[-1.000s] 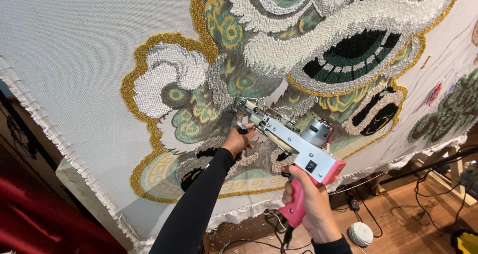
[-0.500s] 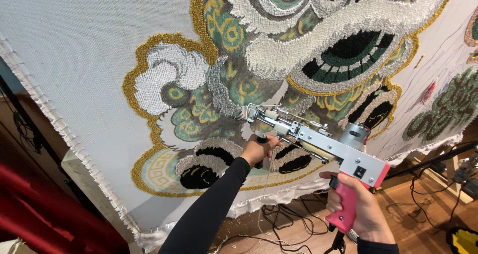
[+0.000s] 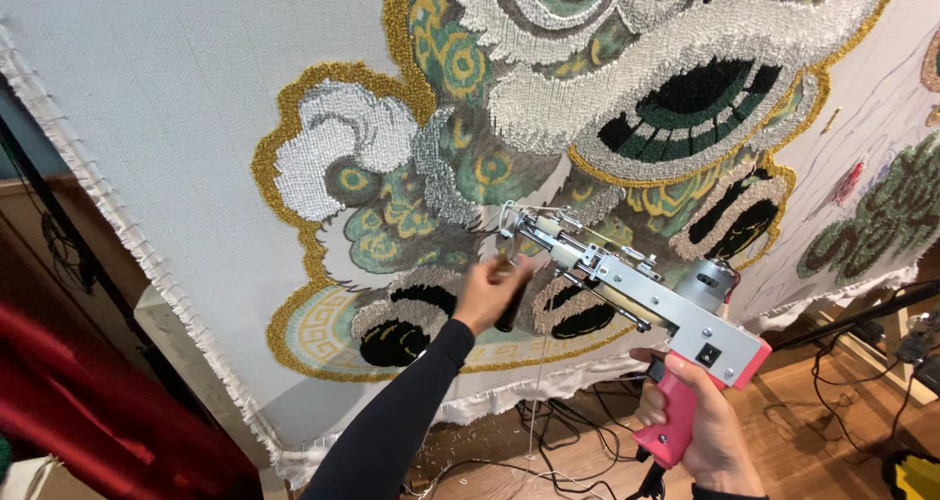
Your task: The person uses a pink electric tufting gun to apply yarn to a large canvas stretched on a frame. They guide the tool along a pre-drawn design, filling in a section with white yarn. The person pauses briefly to adjust the yarn feed and then continues the tufting process.
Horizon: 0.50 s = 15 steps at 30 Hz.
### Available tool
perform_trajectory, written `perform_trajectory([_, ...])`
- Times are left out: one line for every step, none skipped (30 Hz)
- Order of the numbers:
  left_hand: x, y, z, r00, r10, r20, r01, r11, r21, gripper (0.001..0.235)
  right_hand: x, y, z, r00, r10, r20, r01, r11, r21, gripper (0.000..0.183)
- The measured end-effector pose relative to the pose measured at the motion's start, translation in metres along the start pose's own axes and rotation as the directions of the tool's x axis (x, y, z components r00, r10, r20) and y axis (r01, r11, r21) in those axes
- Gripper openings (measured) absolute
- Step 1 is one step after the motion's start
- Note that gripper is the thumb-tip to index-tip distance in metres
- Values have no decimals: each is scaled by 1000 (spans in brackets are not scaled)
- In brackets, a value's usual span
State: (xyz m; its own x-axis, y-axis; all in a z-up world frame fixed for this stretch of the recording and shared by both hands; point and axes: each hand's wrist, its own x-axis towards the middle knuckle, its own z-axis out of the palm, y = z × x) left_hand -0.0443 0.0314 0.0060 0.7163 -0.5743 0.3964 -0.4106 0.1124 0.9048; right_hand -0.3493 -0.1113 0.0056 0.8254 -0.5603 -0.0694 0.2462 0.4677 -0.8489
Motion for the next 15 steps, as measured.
perform_trajectory([-4,3,-11,993,42,-112,-32,995,90,39,-1,1,-1,1000,-9,-3,9,1000,-2,57])
perform_trajectory([-3,7,-22,974,44,-222,-9,987,158,35,-1,2,-2,1000,-17,-5,17,1000,-4,58])
perform_trajectory([0,11,-33,943,53,-328,22,975,222,31,-2,3,-3,1000,-23,-6,23,1000,0,58])
perform_trajectory([2,14,-41,918,127,-377,-28,966,257,30,-2,3,-5,1000,-29,-7,29,1000,4,58])
perform_trajectory([2,16,-48,885,200,-421,-75,953,295,29,-2,4,-6,999,-34,-8,34,999,8,58])
perform_trajectory([3,16,-52,845,272,-460,-118,935,335,29,-2,5,-8,999,-32,-5,32,999,13,59])
perform_trajectory([6,17,-54,843,284,-456,-127,930,344,29,-2,6,-9,999,-33,-2,33,999,17,59])
perform_trajectory([8,18,-56,841,296,-453,-135,926,354,28,-2,7,-9,999,-34,1,34,999,22,60])
perform_trajectory([10,18,-55,839,306,-449,-143,922,361,28,-3,7,-10,1000,-31,2,31,999,21,60])
perform_trajectory([12,18,-55,835,292,-467,-122,925,360,28,-4,8,-12,1000,-29,4,28,999,20,60])
perform_trajectory([15,19,-54,829,280,-485,-103,928,358,28,-4,7,-12,1000,-28,6,28,999,19,60])
perform_trajectory([18,20,-54,822,267,-503,-84,930,357,28,-3,6,-12,999,-39,4,39,999,15,60])
perform_trajectory([19,20,-52,811,263,-523,-73,932,356,28,-3,7,-12,999,-46,2,46,999,11,60])
perform_trajectory([21,20,-50,800,259,-542,-62,933,354,27,-4,8,-12,999,-53,0,53,999,6,60])
perform_trajectory([22,21,-50,786,256,-562,-50,934,354,27,-5,8,-12,999,-44,-1,44,999,5,60])
